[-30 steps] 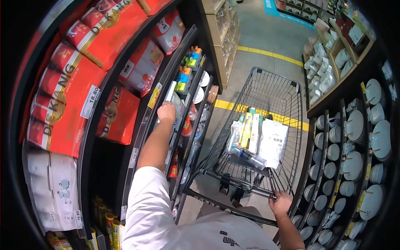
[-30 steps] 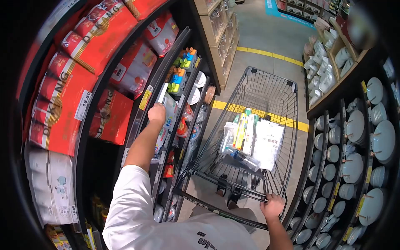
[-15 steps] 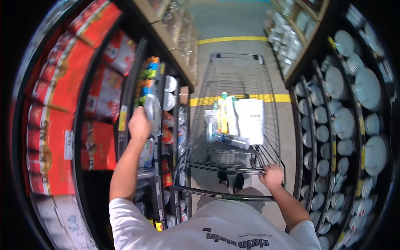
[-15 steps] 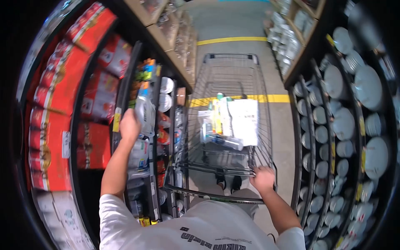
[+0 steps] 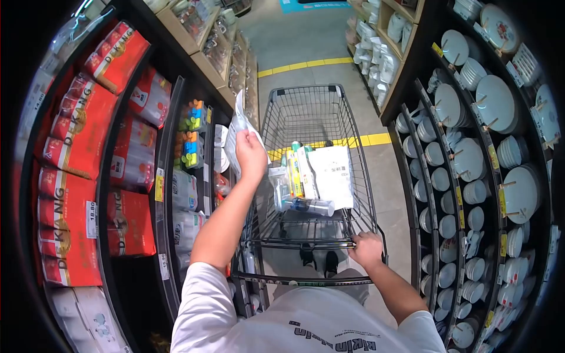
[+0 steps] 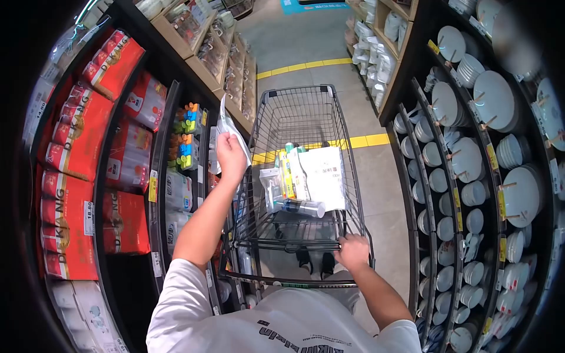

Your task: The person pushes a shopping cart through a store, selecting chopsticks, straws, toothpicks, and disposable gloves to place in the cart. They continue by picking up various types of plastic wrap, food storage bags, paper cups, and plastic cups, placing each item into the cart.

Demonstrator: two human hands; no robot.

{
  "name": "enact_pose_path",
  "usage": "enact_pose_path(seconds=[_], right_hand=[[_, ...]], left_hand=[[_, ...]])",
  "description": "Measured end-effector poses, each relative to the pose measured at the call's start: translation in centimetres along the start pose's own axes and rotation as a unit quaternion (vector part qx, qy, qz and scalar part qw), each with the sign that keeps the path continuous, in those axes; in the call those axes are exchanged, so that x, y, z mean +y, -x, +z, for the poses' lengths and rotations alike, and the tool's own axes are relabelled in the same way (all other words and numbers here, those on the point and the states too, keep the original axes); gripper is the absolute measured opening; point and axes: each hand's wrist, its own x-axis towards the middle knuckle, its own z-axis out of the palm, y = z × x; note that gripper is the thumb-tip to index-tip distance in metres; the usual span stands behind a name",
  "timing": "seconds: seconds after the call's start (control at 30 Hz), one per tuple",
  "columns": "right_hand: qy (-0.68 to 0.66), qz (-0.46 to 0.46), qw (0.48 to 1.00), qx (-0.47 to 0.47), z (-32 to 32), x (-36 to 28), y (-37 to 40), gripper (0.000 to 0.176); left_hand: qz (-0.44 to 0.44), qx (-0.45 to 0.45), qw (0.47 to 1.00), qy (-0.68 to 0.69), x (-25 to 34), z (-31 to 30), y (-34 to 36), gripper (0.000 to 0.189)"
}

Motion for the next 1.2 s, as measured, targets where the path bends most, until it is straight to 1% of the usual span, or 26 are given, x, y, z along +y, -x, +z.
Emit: enact_pose_path(seconds=[0.07, 0.17, 0.2, 0.23, 0.3, 0.43, 0.47, 0.5, 0.53, 0.57, 0.6, 0.63, 0.67, 0.7, 0.73, 0.77, 0.8, 0.87, 0.97, 1.0, 1.03, 1.1, 1.13, 1.17, 1.2], right_hand=[[0.009, 0.000, 1.000, -0.006, 0.1, 0.0, 0.2, 0.025], [0.002, 0.000, 1.000, 0.004, -0.2, -0.2, 0.7, 0.025], [0.000, 0.004, 1.000, 0.001, 0.0, -0.1, 0.9, 0.024], [0.001, 0.004, 1.000, -0.003, 0.0, 0.0, 1.2, 0.024], [0.002, 0.001, 1.000, -0.010, 0.0, -0.1, 1.3, 0.024], [-0.004, 0.002, 1.000, 0.004, 0.4, 0.0, 1.8, 0.024], [-0.002, 0.002, 1.000, 0.002, 0.4, -0.1, 1.9, 0.024], [0.001, 0.001, 1.000, -0.001, 0.4, 0.0, 2.0, 0.024], [-0.001, 0.008, 1.000, -0.011, 0.2, -0.1, 2.0, 0.025], [0.002, 0.006, 1.000, -0.007, 0.2, -0.2, 2.0, 0.025], [0.004, 0.002, 1.000, -0.003, 0.2, -0.2, 2.0, 0.025], [0.006, -0.003, 1.000, 0.000, 0.2, -0.2, 1.9, 0.025], [0.013, 0.002, 1.000, -0.016, 0.3, -0.1, 1.9, 0.027], [0.009, 0.002, 1.000, -0.006, 0.2, -0.3, 1.9, 0.026], [0.006, 0.000, 1.000, 0.003, 0.0, -0.4, 1.8, 0.026], [0.001, -0.004, 1.000, 0.013, -0.2, -0.5, 1.7, 0.025], [0.002, 0.001, 1.000, 0.009, 0.0, -0.4, 1.8, 0.027], [0.000, 0.006, 1.000, 0.005, 0.7, -0.2, 1.8, 0.032], [0.002, 0.003, 1.000, -0.008, 0.2, -0.4, 1.7, 0.031], [-0.005, 0.002, 1.000, 0.006, 0.0, -0.6, 1.5, 0.027], [-0.009, -0.009, 0.999, 0.032, 0.6, -0.4, 1.4, 0.025], [0.016, -0.022, 1.000, 0.014, 1.5, 0.2, 1.2, 0.025], [0.044, 0.009, 0.999, -0.024, 0.9, -0.2, 1.0, 0.029], [0.063, 0.008, 0.998, -0.030, 0.7, -0.7, 0.8, 0.029], [0.065, 0.016, 0.996, -0.054, 0.8, -0.4, 0.7, 0.031]], left_hand=[[0.017, 0.007, 0.998, 0.059, -0.8, 1.5, -1.2, 0.019], [0.017, 0.058, 0.993, 0.101, 0.6, 1.5, -3.9, 0.019], [0.019, 0.056, 0.988, 0.144, 1.5, 1.2, -4.7, 0.020], [-0.006, 0.050, 0.980, 0.192, 3.0, 0.7, -5.1, 0.020], [-0.047, 0.048, 0.962, 0.264, 3.5, 0.5, -6.2, 0.019], [-0.139, 0.076, 0.950, 0.270, -0.2, 2.6, -5.0, 0.019], [-0.154, 0.076, 0.955, 0.244, -2.3, 3.8, -4.5, 0.019], [-0.184, 0.067, 0.940, 0.280, -4.4, 5.3, -4.0, 0.018], [-0.201, 0.017, 0.934, 0.296, -8.2, 6.9, -3.5, 0.017], [-0.252, -0.020, 0.943, 0.215, -10.1, 7.8, -2.1, 0.018], [-0.284, -0.030, 0.906, 0.312, -10.3, 8.5, 0.4, 0.018], [-0.311, 0.045, 0.900, 0.301, -14.2, 10.4, 2.6, 0.018], [-0.331, 0.042, 0.902, 0.275, -21.1, 11.9, 5.5, 0.020], [-0.461, -0.058, 0.859, 0.217, -20.1, 10.1, 8.4, 0.025], [-0.556, -0.118, 0.800, 0.191, -20.1, 8.9, 11.1, 0.030], [-0.641, -0.177, 0.729, 0.164, -20.3, 7.7, 13.5, 0.039], [-0.715, -0.232, 0.645, 0.135, -20.2, 6.4, 15.6, 0.049], [-0.722, -0.219, 0.627, 0.197, -16.3, 1.9, 17.9, 0.048], [-0.658, -0.220, 0.655, 0.300, -14.9, -6.0, 19.7, 0.049], [-0.637, -0.194, 0.670, 0.329, -14.3, -8.6, 20.1, 0.046], [-0.630, -0.165, 0.683, 0.331, -13.2, -11.0, 20.4, 0.044], [-0.607, -0.081, 0.713, 0.342, -9.9, -16.0, 20.7, 0.040], [-0.573, -0.046, 0.751, 0.325, -7.6, -18.4, 20.9, 0.032], [-0.531, -0.008, 0.787, 0.314, -5.7, -21.1, 21.5, 0.025], [-0.489, 0.047, 0.813, 0.313, -4.4, -23.6, 22.5, 0.023]])
